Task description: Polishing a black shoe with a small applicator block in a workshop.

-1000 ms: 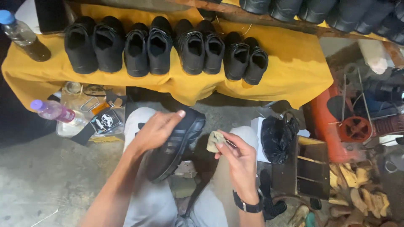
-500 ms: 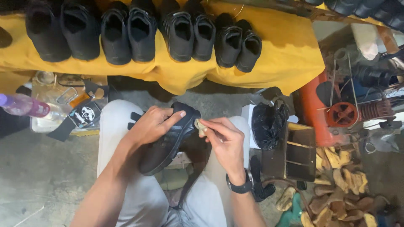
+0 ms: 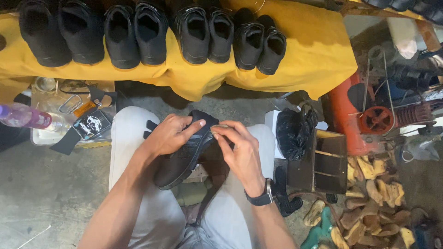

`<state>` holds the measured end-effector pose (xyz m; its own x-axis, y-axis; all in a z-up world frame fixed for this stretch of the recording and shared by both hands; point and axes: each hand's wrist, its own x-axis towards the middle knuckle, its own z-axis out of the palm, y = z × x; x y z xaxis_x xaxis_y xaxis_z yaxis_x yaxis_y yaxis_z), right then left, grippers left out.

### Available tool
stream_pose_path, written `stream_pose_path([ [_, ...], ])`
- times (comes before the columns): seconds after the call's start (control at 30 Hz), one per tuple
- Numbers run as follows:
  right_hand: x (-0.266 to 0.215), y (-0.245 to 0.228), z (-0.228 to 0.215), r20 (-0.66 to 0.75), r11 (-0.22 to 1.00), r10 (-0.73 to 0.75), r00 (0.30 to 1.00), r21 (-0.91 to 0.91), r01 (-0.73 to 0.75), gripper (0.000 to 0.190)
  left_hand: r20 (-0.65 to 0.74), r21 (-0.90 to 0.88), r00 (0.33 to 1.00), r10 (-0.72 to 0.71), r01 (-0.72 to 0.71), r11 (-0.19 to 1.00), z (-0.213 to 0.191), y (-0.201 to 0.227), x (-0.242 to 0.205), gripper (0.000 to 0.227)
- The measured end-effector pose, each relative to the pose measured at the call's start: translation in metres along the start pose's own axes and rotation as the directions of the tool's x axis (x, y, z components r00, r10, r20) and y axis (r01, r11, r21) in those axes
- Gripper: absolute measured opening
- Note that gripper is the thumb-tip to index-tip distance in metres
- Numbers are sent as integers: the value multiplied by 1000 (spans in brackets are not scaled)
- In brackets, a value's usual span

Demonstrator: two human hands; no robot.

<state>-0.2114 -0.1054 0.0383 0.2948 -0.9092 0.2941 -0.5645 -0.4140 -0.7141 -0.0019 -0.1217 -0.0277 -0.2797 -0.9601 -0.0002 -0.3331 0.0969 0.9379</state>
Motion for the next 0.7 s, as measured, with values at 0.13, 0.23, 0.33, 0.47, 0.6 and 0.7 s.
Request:
stream_pose_path([
  [0.13,4,9,-2,-24,996,76,997,46,-74,31,7,-56,999,-36,36,998,0,0,0,59],
  [0.23,1,11,0,-38,990,104,994,98,-100,28,20,-55,999,-49,50,997,1,2,1,60],
  [0.33,-11,14,9,-40,997,49,998,60,-46,24,25,-14,998,-52,53,999,3,2,1,61],
  [0.47,-31,3,14,42,999,-47,998,23,46,19,35,15,996,-77,76,997,0,17,2,62],
  [0.6,-9,16,2,-5,999,15,1000,-33,-15,15,73,12,996,-59,58,998,4,10,5,61],
  [0.7,-8,13,9,-27,1000,-3,1000,19,3,16,54,21,997,-46,45,999,4,3,6,62],
])
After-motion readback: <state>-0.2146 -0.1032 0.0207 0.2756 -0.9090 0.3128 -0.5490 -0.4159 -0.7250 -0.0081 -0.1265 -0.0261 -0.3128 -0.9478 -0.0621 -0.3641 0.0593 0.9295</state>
